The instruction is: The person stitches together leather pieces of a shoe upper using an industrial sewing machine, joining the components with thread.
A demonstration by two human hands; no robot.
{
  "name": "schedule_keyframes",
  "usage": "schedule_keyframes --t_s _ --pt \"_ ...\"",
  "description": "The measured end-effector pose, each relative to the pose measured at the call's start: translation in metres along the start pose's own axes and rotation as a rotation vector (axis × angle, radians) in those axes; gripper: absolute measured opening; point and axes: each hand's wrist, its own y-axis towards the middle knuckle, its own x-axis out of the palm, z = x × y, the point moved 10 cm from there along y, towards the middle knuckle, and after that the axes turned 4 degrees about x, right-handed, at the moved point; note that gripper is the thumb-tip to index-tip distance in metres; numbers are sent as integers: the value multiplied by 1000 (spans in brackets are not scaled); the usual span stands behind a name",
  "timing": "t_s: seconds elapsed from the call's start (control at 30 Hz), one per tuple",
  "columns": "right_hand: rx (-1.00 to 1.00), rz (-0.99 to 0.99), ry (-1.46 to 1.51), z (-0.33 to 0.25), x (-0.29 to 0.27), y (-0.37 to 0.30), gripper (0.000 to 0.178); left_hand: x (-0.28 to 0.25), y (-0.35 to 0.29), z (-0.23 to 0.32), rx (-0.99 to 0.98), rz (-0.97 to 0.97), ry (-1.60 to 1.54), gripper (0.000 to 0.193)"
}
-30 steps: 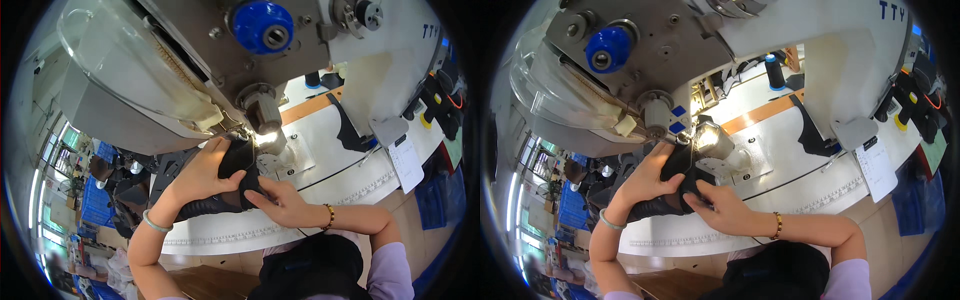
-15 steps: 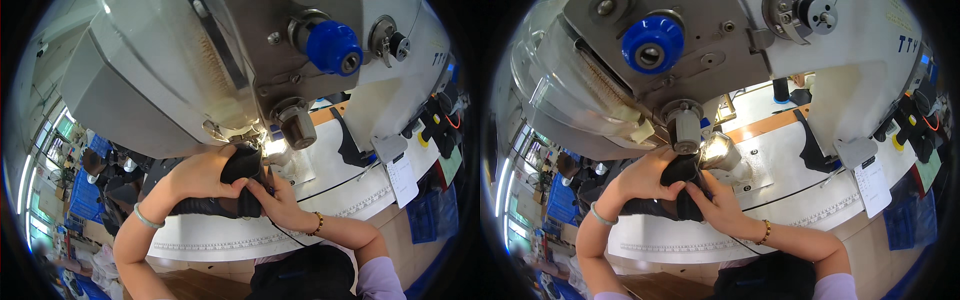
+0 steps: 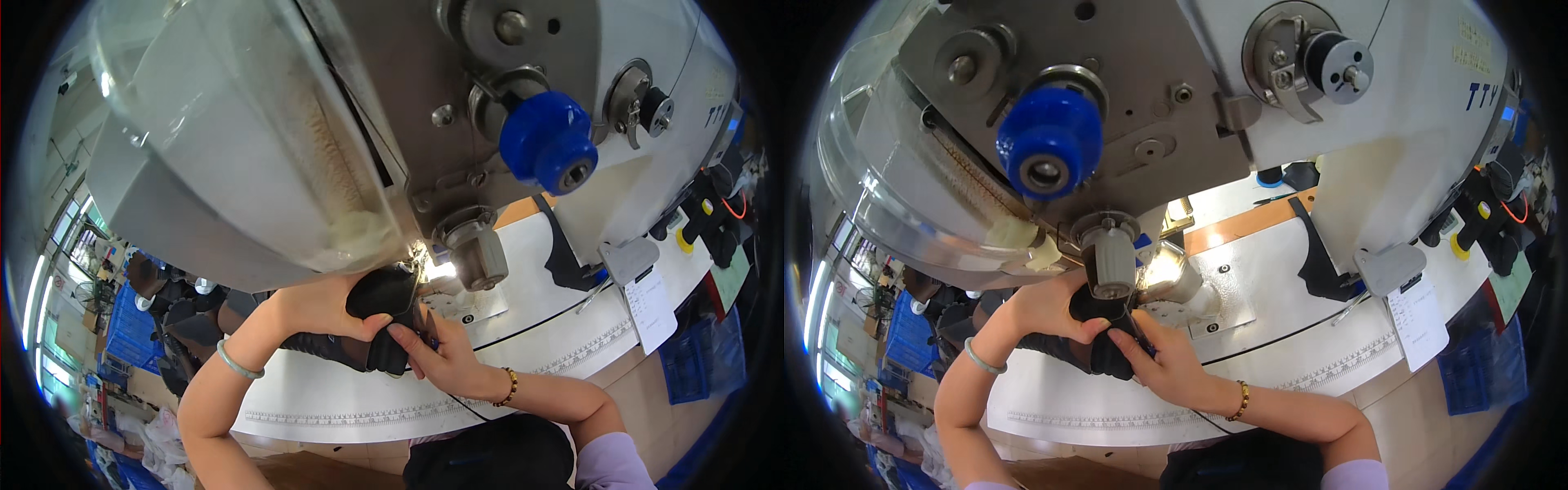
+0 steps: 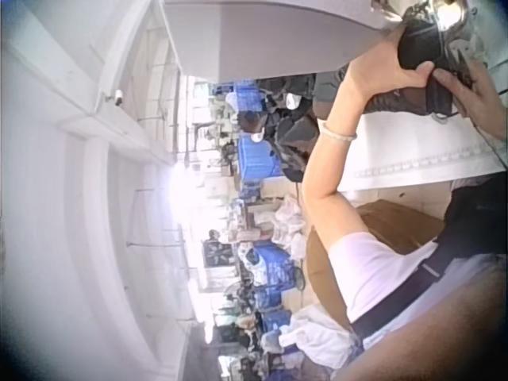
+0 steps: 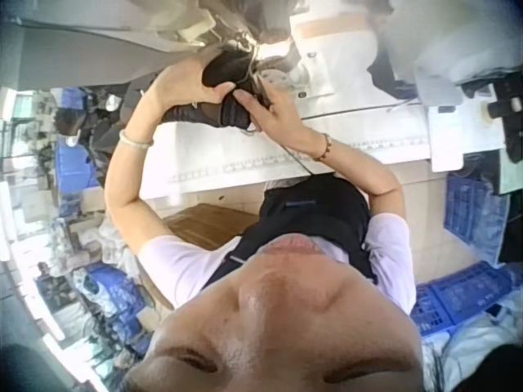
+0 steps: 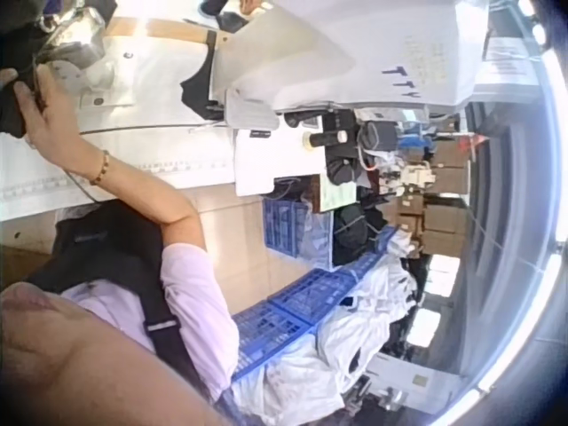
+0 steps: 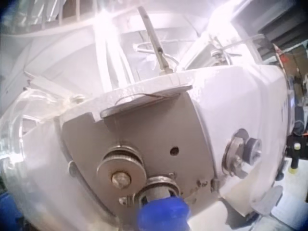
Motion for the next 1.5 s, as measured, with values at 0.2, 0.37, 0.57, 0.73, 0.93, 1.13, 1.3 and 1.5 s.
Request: schedule_keyframes --t_s 0.2,0.37,0.57,0.73,0.93,1.13,1.3,1.5 --pt "-29 23 -14 -1 -1 0 14 -2 -4 0 -53 82 0 63" --pt "-132 40 -19 6 1 -3 15 2 -6 -2 -160 56 76 60" --pt "-3 -16 124 -1 5 -9 17 -2 -11 7 -12 231 168 55" --pt "67 133 173 -4 -11 -12 24 -4 -9 12 -57 233 140 56" --pt "348 2 332 16 -11 -9 24 -4 -10 20 -34 151 113 58" --pt "110 62 370 10 -13 0 21 -3 -5 20 -52 178 265 56" --pt "160 32 440 -15 -12 -4 19 -5 -8 20 -127 116 239 54" --pt "203 4 302 -1 -23 -12 20 10 -10 20 31 260 98 56"
